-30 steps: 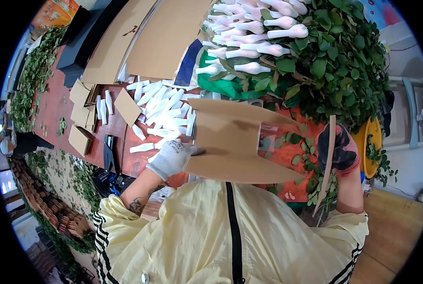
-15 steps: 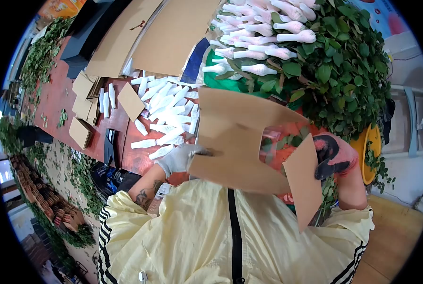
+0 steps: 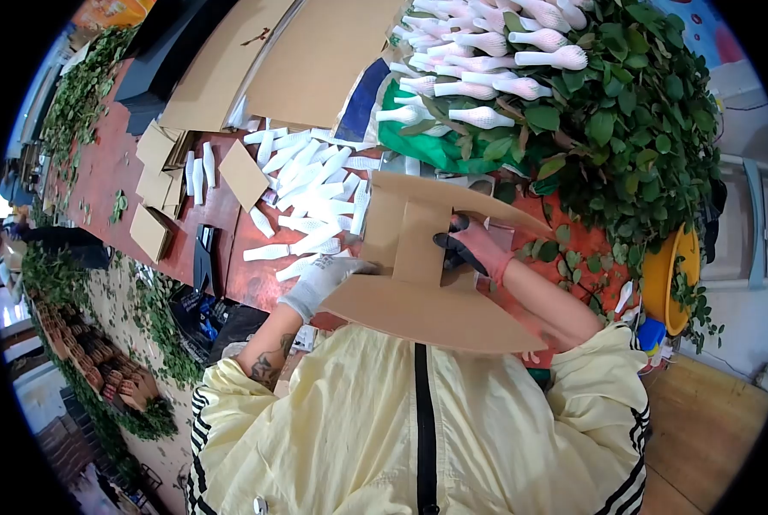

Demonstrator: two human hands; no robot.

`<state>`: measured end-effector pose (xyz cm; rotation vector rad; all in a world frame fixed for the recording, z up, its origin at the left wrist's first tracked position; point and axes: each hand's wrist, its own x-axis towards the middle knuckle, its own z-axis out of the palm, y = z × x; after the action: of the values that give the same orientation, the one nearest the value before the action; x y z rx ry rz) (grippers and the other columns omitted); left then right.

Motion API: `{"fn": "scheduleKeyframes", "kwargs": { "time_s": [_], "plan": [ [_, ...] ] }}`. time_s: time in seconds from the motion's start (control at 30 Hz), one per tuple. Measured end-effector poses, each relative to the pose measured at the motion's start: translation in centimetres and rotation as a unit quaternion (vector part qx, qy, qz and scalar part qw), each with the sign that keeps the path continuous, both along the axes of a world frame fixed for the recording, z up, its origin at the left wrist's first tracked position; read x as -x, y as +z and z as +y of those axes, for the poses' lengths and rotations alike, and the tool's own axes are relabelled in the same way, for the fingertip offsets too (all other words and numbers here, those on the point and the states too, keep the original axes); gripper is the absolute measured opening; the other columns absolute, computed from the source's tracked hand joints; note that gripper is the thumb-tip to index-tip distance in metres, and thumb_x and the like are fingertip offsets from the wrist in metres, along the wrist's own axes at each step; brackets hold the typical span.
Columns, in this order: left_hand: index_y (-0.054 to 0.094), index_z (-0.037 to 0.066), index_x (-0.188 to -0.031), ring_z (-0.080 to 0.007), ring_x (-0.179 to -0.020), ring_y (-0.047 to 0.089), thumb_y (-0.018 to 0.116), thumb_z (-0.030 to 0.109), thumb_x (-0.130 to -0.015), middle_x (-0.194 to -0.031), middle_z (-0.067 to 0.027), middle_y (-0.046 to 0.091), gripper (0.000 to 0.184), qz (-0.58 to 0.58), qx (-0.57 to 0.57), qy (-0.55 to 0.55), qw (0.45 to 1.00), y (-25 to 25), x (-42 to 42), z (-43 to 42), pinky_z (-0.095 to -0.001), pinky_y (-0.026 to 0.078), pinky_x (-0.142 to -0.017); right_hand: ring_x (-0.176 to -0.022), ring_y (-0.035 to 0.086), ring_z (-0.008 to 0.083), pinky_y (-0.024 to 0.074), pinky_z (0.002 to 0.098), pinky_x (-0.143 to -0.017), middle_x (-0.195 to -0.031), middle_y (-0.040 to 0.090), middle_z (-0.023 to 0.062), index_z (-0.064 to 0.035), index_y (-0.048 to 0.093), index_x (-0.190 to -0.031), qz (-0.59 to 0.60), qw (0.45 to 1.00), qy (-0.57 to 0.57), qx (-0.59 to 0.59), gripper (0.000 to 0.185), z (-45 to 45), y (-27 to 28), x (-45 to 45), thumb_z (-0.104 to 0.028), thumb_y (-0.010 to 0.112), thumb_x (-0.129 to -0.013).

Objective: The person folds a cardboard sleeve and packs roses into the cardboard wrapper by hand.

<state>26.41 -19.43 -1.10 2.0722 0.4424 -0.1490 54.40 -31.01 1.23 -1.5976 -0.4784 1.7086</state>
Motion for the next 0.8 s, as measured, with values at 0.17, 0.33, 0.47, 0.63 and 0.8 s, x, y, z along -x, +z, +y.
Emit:
{"fn": "scheduleKeyframes", "kwargs": {
  "time_s": [0.17,0.33,0.47,0.63,0.8],
  "plan": [
    [0.059,0.012,-0.12,-0.0273,-0.1,0.062,0.058,0.026,-0.083,-0.113,-0.0115,0.063,0.04,-0.023,-0.004,0.021,1.0,0.1,0.5,-0.2,-0.0348,0.047,-0.088,-0.079,0.065,0.0201,0.0524,0.0305,-0.071,-0.086,0.065,0.0076,-0.0033,0.056,-0.113,-0.254,0.961,0.037,-0.097,0.037,-0.6,-5.3,0.7,-0.019,0.062,-0.08],
    [0.059,0.011,-0.12,-0.0265,-0.101,0.061,0.056,0.023,-0.086,-0.112,-0.0102,0.064,0.037,-0.011,0.195,0.058,0.979,-0.1,0.7,1.6,-0.0347,0.046,-0.089,-0.094,0.063,0.0293,0.0498,0.034,-0.082,-0.101,0.064,0.0169,-0.0013,0.058,-0.111,-0.398,0.912,0.102,0.002,0.038,0.4,-5.0,2.0,-0.023,0.06,-0.08],
    [0.063,0.008,-0.113,-0.026,-0.098,0.062,0.059,0.022,-0.085,-0.104,-0.0118,0.066,0.031,0.049,0.2,-0.027,0.978,1.6,-0.9,4.3,-0.035,0.046,-0.088,-0.099,0.062,0.0313,0.0501,0.0387,-0.081,-0.108,0.061,0.0194,0.0002,0.058,-0.107,-0.471,0.866,0.168,0.007,0.038,0.6,-6.2,2.0,-0.026,0.059,-0.08],
    [0.065,0.007,-0.1,-0.0303,-0.091,0.062,0.064,0.035,-0.079,-0.094,-0.0138,0.065,0.035,-0.053,-0.115,-0.091,0.988,4.0,-5.7,3.2,-0.04,0.048,-0.082,-0.092,0.064,0.0341,0.0505,0.0411,-0.081,-0.095,0.065,0.0222,0.0022,0.063,-0.092,-0.44,0.873,0.205,0.041,0.043,2.3,-1.5,2.4,-0.038,0.058,-0.078],
    [0.061,0.01,-0.105,-0.0305,-0.095,0.062,0.062,0.042,-0.077,-0.098,-0.0122,0.064,0.042,0.12,-0.204,-0.214,0.948,4.1,-9.3,2.6,-0.0438,0.048,-0.08,-0.091,0.064,0.0344,0.0502,0.0414,-0.083,-0.092,0.066,0.0216,0.0026,0.065,-0.091,-0.469,0.853,0.223,0.046,0.044,2.8,-0.3,2.8,-0.039,0.058,-0.078]
  ]
}}
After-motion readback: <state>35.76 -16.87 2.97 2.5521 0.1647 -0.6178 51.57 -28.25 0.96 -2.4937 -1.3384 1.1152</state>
